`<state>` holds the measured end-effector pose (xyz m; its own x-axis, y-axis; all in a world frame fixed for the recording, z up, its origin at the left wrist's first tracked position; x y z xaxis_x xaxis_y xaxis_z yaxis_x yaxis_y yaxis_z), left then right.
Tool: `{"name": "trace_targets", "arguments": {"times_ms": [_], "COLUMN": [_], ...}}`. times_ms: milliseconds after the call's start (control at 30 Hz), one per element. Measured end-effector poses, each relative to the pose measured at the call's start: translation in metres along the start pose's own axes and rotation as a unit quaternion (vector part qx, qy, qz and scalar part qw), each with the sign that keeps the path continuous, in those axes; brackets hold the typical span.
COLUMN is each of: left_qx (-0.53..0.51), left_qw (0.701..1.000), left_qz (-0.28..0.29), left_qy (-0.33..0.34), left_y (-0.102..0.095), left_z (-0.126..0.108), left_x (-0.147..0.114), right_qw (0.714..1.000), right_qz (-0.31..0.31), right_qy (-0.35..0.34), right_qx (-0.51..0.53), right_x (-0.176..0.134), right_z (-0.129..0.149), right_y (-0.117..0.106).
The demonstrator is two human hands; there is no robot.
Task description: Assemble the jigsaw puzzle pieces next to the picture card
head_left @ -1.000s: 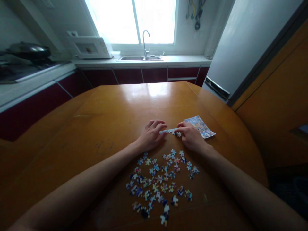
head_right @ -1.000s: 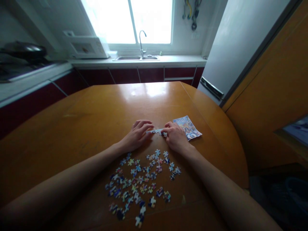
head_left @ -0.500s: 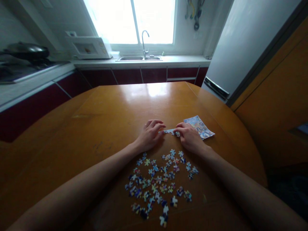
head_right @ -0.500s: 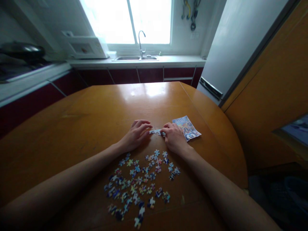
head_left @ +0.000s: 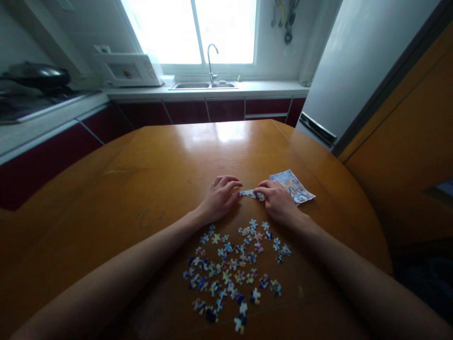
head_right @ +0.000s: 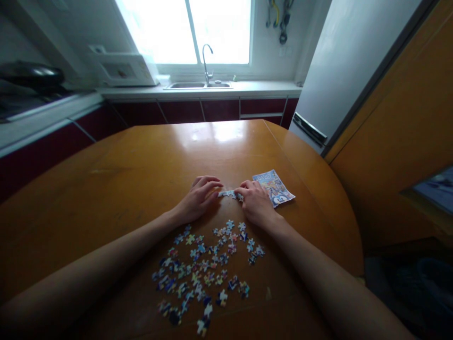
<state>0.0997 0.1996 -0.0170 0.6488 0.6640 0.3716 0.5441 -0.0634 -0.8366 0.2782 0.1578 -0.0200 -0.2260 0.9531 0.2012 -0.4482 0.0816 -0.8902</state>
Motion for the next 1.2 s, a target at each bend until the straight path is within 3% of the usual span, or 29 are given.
{"name": "trace_targets", "arguments": {"times_ms": [733,1200], "left_qx": [-0.024,-0.034], "left_qw": [1.0,0.999], "left_qz": [-0.017,-0.024], "left_qy": [0.001,0.003], "left_y": [0.0,-0.002], "left_z": [0.003,0.003], "left_x": [0.001,0.002], "right_qw": [0.995,0.994], "right_qz": [0.004,0.015], "right_qy": [0.012,0.015], "right_qx": [0.101,0.106], "right_x": [0.0,-0.002], "right_z": [-0.007,-0.007], "right_y": [-0.01,-0.015]}}
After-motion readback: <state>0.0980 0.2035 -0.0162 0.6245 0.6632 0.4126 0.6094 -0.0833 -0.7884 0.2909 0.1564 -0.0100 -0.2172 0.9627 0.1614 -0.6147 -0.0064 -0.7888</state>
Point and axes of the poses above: each hand's wrist, its own x-axis towards the middle knuckle, its own y-axis out of the palm, z = x × y, the point moved 6 cm from there along x, towards the middle knuckle, and after that the axes turned 3 degrees about z, right-handed, at the moved point
